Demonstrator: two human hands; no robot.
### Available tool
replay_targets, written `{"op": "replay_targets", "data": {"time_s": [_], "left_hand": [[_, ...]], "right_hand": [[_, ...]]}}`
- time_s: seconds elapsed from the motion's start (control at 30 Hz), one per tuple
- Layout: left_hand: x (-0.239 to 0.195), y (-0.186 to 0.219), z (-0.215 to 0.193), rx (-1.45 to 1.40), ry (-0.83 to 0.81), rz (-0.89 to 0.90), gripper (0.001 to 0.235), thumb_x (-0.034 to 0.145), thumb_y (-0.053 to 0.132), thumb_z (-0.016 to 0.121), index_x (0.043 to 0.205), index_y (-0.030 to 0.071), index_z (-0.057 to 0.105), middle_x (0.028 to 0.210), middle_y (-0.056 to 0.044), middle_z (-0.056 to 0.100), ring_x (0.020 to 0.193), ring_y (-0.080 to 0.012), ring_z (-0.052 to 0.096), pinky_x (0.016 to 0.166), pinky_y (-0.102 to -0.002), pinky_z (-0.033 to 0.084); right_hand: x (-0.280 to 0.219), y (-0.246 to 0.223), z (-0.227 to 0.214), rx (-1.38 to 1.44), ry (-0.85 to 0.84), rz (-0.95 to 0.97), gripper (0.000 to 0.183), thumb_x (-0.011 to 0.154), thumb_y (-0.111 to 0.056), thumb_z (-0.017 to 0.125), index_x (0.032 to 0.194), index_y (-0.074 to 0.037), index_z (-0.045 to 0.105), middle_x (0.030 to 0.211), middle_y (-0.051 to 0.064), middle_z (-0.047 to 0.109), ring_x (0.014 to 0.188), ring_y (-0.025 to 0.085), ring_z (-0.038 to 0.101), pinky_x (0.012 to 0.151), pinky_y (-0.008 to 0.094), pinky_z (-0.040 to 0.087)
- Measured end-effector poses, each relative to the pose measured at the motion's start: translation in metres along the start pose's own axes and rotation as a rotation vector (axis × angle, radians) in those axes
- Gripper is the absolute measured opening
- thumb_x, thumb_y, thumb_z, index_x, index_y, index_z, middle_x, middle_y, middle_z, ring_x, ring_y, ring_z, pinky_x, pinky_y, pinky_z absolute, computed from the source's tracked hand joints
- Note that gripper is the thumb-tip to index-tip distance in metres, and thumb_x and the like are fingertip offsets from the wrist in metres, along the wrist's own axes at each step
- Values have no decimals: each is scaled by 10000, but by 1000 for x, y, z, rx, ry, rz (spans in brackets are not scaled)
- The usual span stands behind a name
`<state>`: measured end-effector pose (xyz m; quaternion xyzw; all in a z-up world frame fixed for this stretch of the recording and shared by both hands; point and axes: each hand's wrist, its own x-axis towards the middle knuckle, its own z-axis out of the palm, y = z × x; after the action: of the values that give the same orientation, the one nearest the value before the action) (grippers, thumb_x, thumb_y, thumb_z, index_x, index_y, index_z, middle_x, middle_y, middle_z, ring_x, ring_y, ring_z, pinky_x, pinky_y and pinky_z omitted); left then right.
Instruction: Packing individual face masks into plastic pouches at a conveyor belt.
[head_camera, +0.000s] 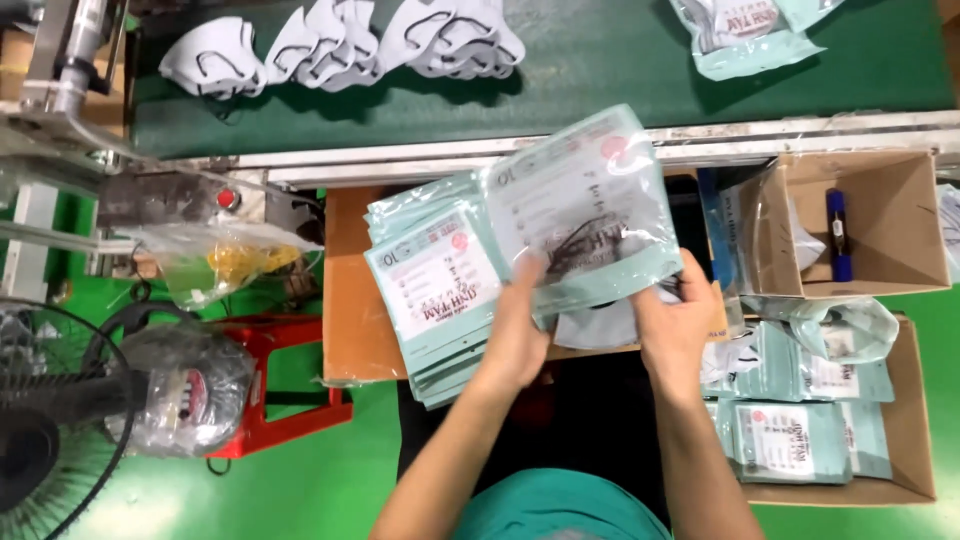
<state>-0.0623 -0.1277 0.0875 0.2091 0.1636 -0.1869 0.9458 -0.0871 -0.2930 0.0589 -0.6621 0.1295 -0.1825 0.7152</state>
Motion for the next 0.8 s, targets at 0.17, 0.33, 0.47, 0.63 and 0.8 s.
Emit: {"op": "replay_targets", "data": {"time_s": [0.17, 0.33, 0.47, 0.63, 0.8], "left_hand": [[-2, -38, -10, 715, 73, 329, 566, 917, 206, 748, 1374, -58, 543, 1313, -123, 640, 1160, -201, 620, 1003, -328, 508], [-5, -33, -15, 874, 316, 302, 470, 851, 214, 831, 1182, -79, 670, 1129, -130, 733, 999, -195, 692, 883, -322, 568], [-1, -13, -14, 714, 281, 368, 393, 874, 196, 778, 1161, -66, 715, 1067, -108, 752, 916, -188, 679, 819, -338, 556], [-10, -54, -46, 762, 80, 279, 364, 860, 161, 778, 1157, -19, 668, 1070, -91, 739, 958, -165, 696, 888, -323, 559], [-60, -35, -18, 1708, -540, 284, 147, 1036, 165, 698, 1107, 37, 713, 1053, -149, 725, 995, -354, 703, 863, -415, 549]], "right_hand": [[1, -22, 19, -161, -17, -230, 655, 872, 0, 778, 1423, -32, 425, 1224, 64, 536, 1108, 111, 539, 979, 260, 469], [-14, -2, 15, 417, -40, 31, 515, 946, -47, 687, 1401, -84, 447, 1235, 76, 625, 1105, 126, 628, 969, 290, 520], [-20, 16, 5, 564, -265, 525, 230, 983, -27, 617, 1212, 0, 622, 1039, 85, 700, 786, 124, 649, 862, 360, 601], [-29, 60, -8, 706, -100, 384, 87, 1024, 60, 636, 1072, -2, 676, 975, 72, 707, 786, 125, 652, 699, 265, 517], [-23, 8, -24, -190, -202, 24, 156, 928, 7, 670, 1076, 21, 717, 967, 47, 715, 867, 89, 627, 730, 242, 513]]}}
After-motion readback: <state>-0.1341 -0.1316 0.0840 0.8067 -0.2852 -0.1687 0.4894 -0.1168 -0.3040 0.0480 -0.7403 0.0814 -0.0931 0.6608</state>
